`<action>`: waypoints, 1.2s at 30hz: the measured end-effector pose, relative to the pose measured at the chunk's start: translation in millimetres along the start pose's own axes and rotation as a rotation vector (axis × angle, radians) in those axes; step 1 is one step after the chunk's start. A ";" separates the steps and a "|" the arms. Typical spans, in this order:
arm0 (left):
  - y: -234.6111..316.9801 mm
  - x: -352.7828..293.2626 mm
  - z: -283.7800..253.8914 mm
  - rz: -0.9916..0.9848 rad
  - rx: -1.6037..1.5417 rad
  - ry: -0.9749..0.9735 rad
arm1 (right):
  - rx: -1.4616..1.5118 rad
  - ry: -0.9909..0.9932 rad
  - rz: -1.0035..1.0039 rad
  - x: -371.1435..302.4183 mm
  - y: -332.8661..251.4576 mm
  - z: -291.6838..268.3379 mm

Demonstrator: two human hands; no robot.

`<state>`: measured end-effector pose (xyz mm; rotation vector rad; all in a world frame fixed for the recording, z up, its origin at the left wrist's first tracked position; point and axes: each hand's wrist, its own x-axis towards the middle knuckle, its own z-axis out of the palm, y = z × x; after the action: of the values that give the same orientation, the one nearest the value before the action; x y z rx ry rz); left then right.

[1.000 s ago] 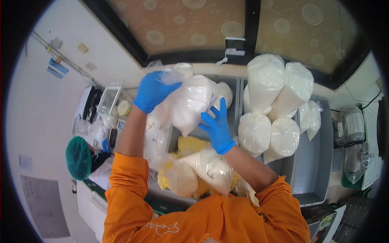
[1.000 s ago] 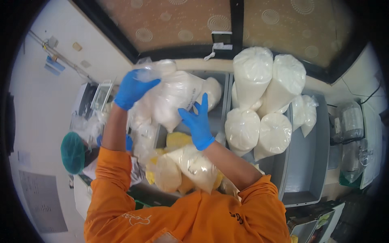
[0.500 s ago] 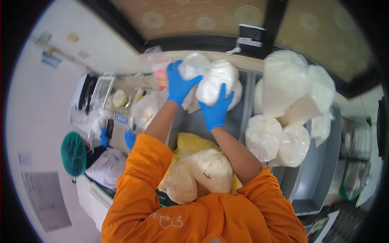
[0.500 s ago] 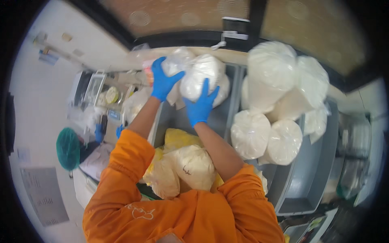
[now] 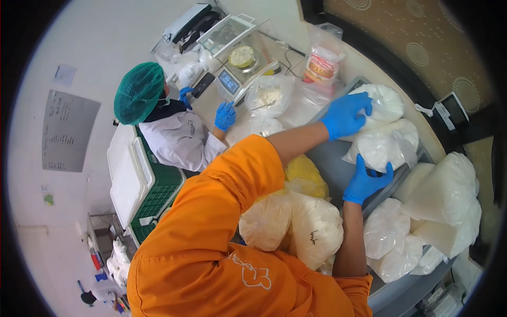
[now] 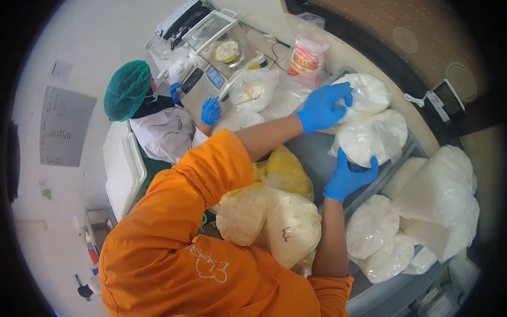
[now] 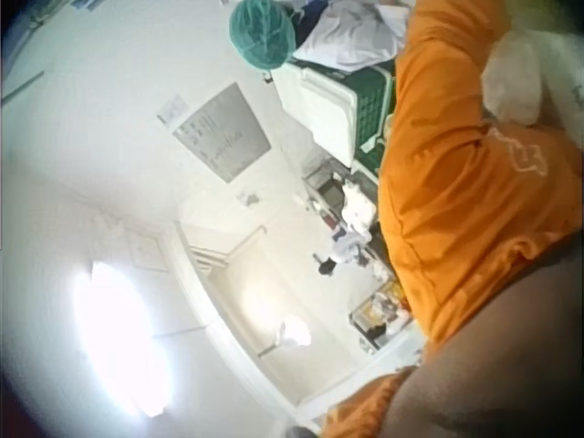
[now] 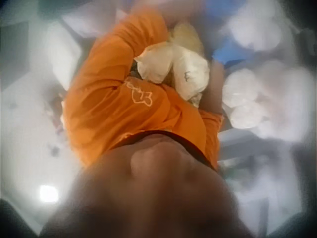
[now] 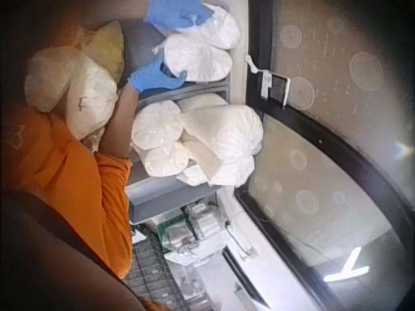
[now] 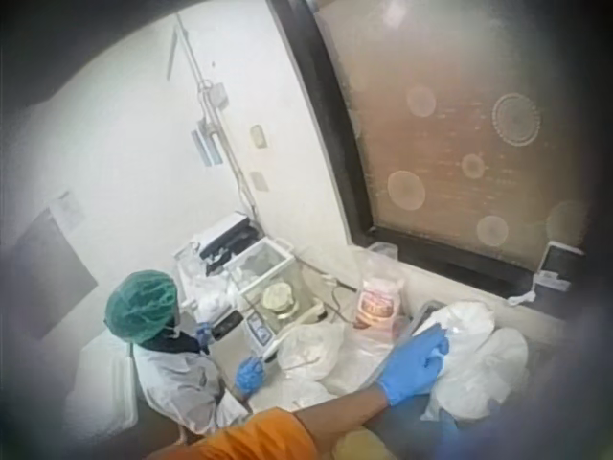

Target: The person repeatedly picks up plastic bags containing white and yellow dough-like material from bins and places them onto a stainless steel table. They also handle empty plastic bags and move between bins and the table.

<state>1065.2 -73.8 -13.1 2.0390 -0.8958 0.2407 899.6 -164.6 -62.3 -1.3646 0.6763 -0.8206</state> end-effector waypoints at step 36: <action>31.3 -59.3 69.1 -0.343 0.384 -0.160 | -0.833 -0.245 -0.549 133.4 -28.1 -22.9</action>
<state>990.5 -109.3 -62.5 2.5586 -0.6096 0.0624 952.7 -288.2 -30.4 -2.4354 0.4566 -0.7993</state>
